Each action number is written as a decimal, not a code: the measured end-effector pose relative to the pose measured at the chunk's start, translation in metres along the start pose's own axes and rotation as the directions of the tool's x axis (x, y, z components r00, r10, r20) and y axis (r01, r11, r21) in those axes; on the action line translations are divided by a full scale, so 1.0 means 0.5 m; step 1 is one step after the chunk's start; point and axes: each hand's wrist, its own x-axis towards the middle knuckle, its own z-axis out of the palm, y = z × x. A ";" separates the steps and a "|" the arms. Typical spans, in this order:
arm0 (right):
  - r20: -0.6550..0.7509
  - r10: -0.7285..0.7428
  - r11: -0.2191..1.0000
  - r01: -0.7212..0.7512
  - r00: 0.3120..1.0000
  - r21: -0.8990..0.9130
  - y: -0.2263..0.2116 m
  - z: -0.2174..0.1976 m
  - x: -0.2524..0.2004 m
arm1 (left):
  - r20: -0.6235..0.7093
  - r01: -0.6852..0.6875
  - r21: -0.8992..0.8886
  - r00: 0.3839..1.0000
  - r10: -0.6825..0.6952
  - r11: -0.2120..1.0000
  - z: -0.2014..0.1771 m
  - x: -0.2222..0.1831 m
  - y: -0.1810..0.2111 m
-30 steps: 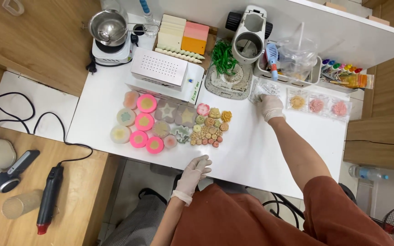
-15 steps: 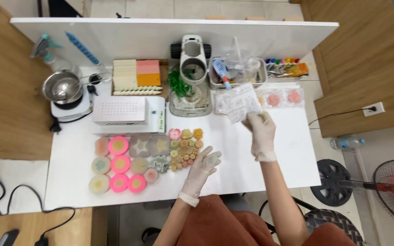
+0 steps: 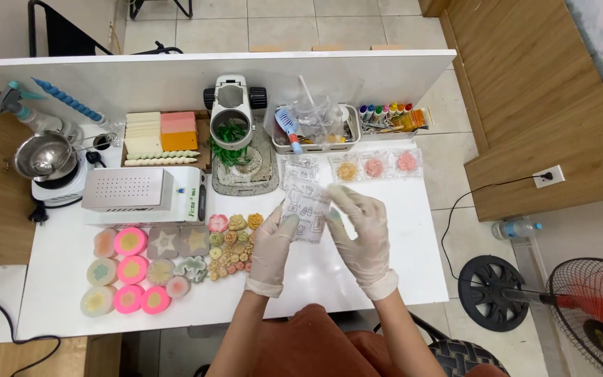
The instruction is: The person picks up decorative soaps one at a time from the table, opens a printed plastic bag, places a soap inside, seals the bag, and sets the finished bag in a row on the table. They repeat this for several soaps of different colors and shapes.
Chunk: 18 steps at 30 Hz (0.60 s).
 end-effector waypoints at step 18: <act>0.397 0.251 0.828 -0.408 0.883 0.384 -0.007 0.028 0.041 | 0.032 -0.101 0.190 0.995 0.097 0.977 -0.077 0.000 0.052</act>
